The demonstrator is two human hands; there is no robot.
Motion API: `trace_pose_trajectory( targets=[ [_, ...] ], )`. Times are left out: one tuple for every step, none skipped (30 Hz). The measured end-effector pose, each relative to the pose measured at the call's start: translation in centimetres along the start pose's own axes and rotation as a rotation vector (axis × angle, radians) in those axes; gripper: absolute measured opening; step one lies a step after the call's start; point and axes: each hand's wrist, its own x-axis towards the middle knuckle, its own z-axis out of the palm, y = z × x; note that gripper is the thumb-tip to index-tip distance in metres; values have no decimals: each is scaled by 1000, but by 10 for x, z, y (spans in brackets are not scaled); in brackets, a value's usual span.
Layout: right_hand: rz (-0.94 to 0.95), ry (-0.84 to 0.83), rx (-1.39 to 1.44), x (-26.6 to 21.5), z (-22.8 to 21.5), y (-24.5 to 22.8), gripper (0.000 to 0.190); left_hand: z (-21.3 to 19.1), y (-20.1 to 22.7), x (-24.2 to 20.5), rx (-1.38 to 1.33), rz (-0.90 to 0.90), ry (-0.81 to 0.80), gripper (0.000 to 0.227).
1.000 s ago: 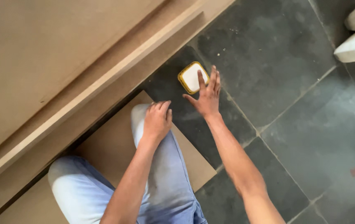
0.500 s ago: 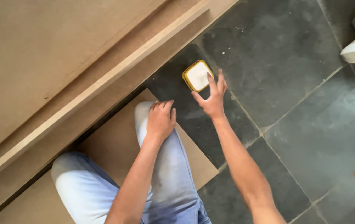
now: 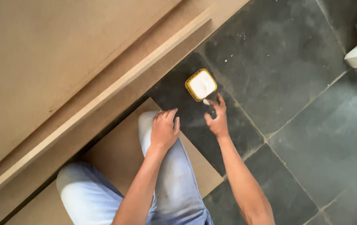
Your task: The person hammers a nail into a wooden board, then positions a thin wooden strip along the board's edge. They apply glue to the strip and press it into place.
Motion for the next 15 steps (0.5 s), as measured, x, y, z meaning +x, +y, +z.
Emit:
trace_pose_trajectory(
  targets=[
    [-64,14,-87,-2,-4,-7,59,-3,5,-1,-17,-2,33,32],
    [-137,35,-172,7,-6,-18,57,-6,9,5,-34,5,73,32],
    [-125,36,-1,22,-9,-31,59,-11,13,15,-50,13,114,33],
    [-109,33,171,36,-10,-45,61,-17,16,29,28,71,171,39],
    [-93,28,344,51,-12,-60,62,-24,17,43,106,130,228,45],
    [-46,7,442,66,-14,-71,66,-28,20,51,176,182,273,52],
    [0,-14,541,90,-12,-81,70,-33,21,61,269,183,270,57],
    [7,-46,707,117,-4,-92,77,-37,19,79,364,192,277,63],
    [13,-80,872,142,1,-101,85,-42,16,96,459,199,284,69],
    [-1,-85,887,162,7,-108,87,-46,12,109,517,181,273,72],
    [-14,-89,901,181,12,-113,89,-51,6,121,574,163,261,76],
    [-26,-95,919,195,15,-117,91,-54,0,129,636,144,248,80],
    [-59,-76,881,205,16,-119,91,-55,-5,133,634,149,215,82],
    [-95,-63,846,216,19,-122,92,-57,-10,134,635,150,188,84],
    [-131,-50,811,225,22,-125,93,-59,-14,135,637,150,160,86]
  ],
)
